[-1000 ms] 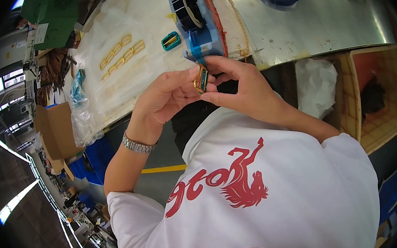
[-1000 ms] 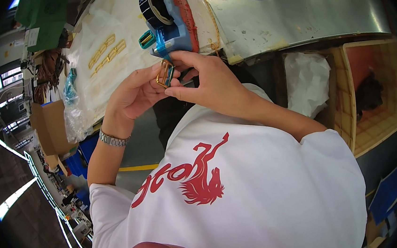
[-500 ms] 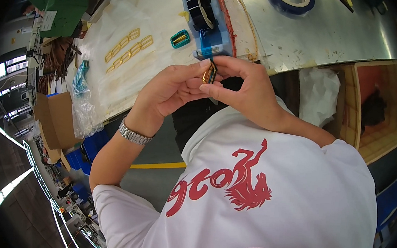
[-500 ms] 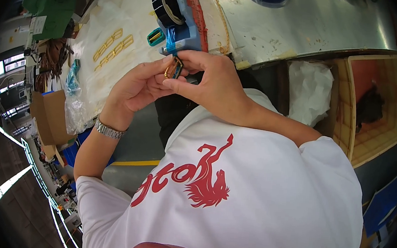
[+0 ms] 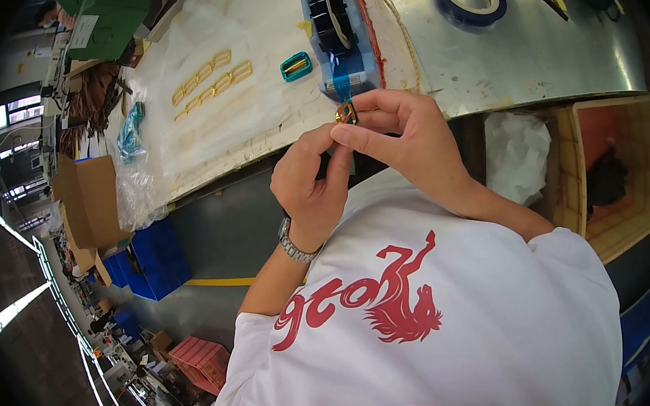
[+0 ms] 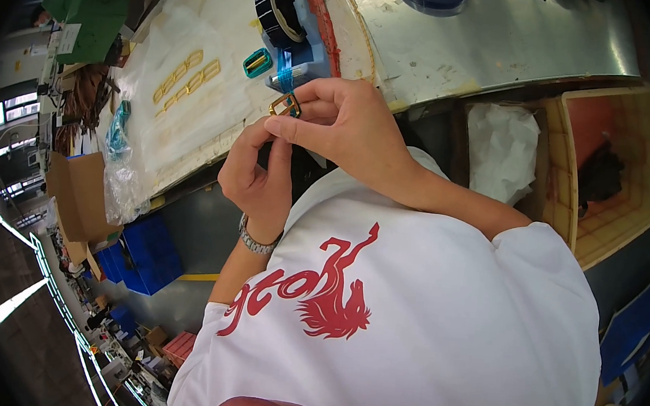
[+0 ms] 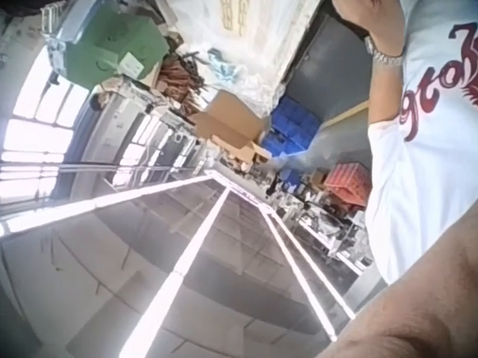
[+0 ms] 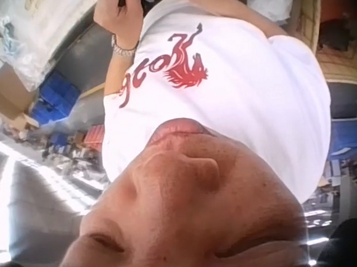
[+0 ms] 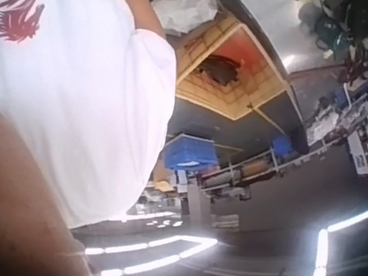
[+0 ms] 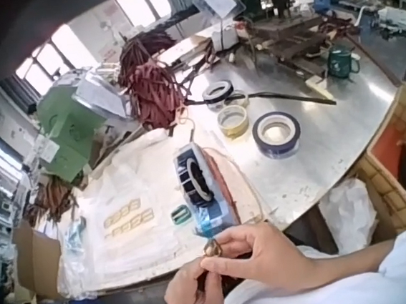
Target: Wrapping gold-colored metal buckles with blue protective tape at a workbench.
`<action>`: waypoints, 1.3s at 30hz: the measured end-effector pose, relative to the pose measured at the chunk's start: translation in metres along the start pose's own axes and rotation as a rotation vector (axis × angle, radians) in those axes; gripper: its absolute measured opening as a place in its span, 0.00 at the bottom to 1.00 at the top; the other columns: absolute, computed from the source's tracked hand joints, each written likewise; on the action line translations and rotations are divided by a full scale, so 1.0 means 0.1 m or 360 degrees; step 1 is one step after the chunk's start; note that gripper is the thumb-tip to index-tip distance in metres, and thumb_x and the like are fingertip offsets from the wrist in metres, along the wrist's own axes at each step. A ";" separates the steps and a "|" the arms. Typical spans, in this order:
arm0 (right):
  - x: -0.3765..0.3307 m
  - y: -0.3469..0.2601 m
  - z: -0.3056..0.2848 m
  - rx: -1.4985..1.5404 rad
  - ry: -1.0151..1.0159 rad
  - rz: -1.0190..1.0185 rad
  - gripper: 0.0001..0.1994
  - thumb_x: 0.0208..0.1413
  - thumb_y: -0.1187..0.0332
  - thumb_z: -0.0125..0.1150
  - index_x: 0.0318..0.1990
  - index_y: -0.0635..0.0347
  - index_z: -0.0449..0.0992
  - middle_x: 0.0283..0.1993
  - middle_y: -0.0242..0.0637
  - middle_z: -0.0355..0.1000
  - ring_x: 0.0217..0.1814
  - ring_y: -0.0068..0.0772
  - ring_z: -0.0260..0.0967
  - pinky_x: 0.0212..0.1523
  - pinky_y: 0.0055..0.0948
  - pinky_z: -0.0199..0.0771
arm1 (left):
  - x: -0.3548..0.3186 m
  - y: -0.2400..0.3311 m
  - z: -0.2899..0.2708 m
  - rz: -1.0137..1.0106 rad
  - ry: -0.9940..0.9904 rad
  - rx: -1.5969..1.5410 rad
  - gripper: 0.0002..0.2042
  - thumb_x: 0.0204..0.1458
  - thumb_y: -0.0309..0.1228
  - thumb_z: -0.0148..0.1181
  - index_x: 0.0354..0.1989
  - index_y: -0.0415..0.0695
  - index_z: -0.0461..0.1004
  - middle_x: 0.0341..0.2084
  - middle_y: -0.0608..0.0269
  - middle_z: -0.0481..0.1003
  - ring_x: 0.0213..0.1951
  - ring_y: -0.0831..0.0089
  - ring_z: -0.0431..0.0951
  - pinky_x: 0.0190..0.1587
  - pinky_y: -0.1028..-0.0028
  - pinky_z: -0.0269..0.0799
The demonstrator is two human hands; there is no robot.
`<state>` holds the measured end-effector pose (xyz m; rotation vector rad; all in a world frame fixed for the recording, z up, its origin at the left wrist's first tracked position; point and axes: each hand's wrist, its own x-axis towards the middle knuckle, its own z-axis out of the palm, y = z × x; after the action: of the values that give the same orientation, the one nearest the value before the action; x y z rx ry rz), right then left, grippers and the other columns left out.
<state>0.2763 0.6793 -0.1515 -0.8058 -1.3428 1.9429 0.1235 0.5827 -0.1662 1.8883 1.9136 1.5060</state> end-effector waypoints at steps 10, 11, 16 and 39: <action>-0.28 0.07 -0.08 0.0178 -0.0173 0.0351 0.17 0.69 0.64 0.72 0.54 0.71 0.81 0.48 0.40 0.86 0.49 0.22 0.82 0.52 0.24 0.80 | -0.05 0.09 -0.15 -0.0332 -0.0277 -0.0196 0.06 0.60 0.19 0.72 0.44 0.35 0.85 0.30 0.56 0.86 0.30 0.70 0.88 0.35 0.77 0.81; -0.30 0.11 -0.08 0.0228 -0.0143 0.0335 0.16 0.69 0.65 0.71 0.53 0.71 0.81 0.48 0.41 0.86 0.48 0.22 0.82 0.52 0.24 0.80 | -0.01 0.09 -0.18 -0.0537 -0.0357 -0.0319 0.06 0.62 0.20 0.71 0.45 0.34 0.85 0.30 0.58 0.87 0.30 0.73 0.89 0.36 0.78 0.82; -0.26 0.30 -0.18 0.0250 -0.0220 0.0326 0.16 0.70 0.69 0.68 0.57 0.71 0.79 0.50 0.42 0.86 0.52 0.24 0.83 0.55 0.25 0.81 | 0.41 -0.04 -0.26 -0.0906 -0.0715 -0.0684 0.07 0.67 0.22 0.67 0.45 0.30 0.85 0.31 0.60 0.87 0.31 0.75 0.88 0.36 0.78 0.83; -0.08 0.25 -0.06 0.0015 -0.0136 -0.0155 0.29 0.61 0.70 0.77 0.65 0.75 0.73 0.47 0.45 0.88 0.47 0.24 0.84 0.50 0.27 0.81 | 1.03 -0.24 -0.40 -0.1886 -0.1187 -0.1176 0.11 0.66 0.34 0.71 0.41 0.36 0.84 0.20 0.69 0.76 0.17 0.78 0.74 0.20 0.77 0.73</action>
<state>0.2821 0.6697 -0.1758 -0.6472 -1.3954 1.9244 0.0549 0.6469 -0.1035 0.5665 1.3182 0.7326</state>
